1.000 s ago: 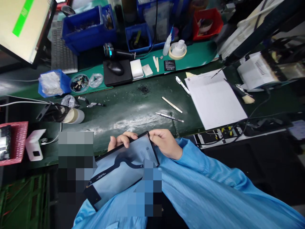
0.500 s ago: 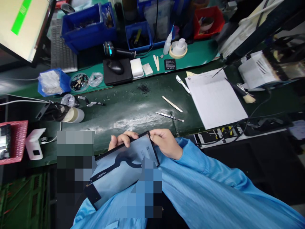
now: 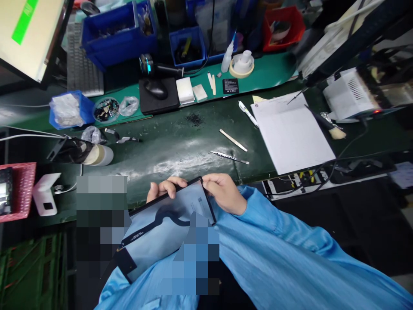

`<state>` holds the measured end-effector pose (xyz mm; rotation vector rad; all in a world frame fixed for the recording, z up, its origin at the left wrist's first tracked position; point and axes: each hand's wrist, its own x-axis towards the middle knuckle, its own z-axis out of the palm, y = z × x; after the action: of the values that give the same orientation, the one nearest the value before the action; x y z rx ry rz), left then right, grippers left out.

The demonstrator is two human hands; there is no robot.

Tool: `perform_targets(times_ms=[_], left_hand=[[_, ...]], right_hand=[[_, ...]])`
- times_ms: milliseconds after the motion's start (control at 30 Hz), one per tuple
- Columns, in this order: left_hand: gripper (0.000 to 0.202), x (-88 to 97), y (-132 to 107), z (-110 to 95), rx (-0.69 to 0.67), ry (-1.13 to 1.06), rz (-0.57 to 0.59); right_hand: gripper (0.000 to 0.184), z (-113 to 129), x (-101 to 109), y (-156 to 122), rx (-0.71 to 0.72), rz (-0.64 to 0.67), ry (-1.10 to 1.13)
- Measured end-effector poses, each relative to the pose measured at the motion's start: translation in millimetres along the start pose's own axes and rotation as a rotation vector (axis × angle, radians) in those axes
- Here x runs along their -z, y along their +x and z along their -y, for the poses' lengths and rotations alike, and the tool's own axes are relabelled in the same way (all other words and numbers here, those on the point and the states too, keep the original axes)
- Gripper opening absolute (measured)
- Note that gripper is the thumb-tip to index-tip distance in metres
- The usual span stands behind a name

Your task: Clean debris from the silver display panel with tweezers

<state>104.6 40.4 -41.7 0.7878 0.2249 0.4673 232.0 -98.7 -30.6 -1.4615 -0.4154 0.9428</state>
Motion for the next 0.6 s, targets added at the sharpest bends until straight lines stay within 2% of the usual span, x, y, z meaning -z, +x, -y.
perform_targets(times_ms=[133,367,600], left_hand=[[0.065,-1.4,0,-1,0.016,0.018,0.003],[0.061,-6.9,-1,-3,0.031,0.09,-0.125],[0.062,-10.9,-1,-4,0.053,0.074,-0.124]], right_hand=[[0.019,2,0,0,0.029,0.011,-0.021],[0.02,-5,0,1,-0.012,-0.014,0.029],[0.017,-3,1,0,0.018,-0.006,0.007]])
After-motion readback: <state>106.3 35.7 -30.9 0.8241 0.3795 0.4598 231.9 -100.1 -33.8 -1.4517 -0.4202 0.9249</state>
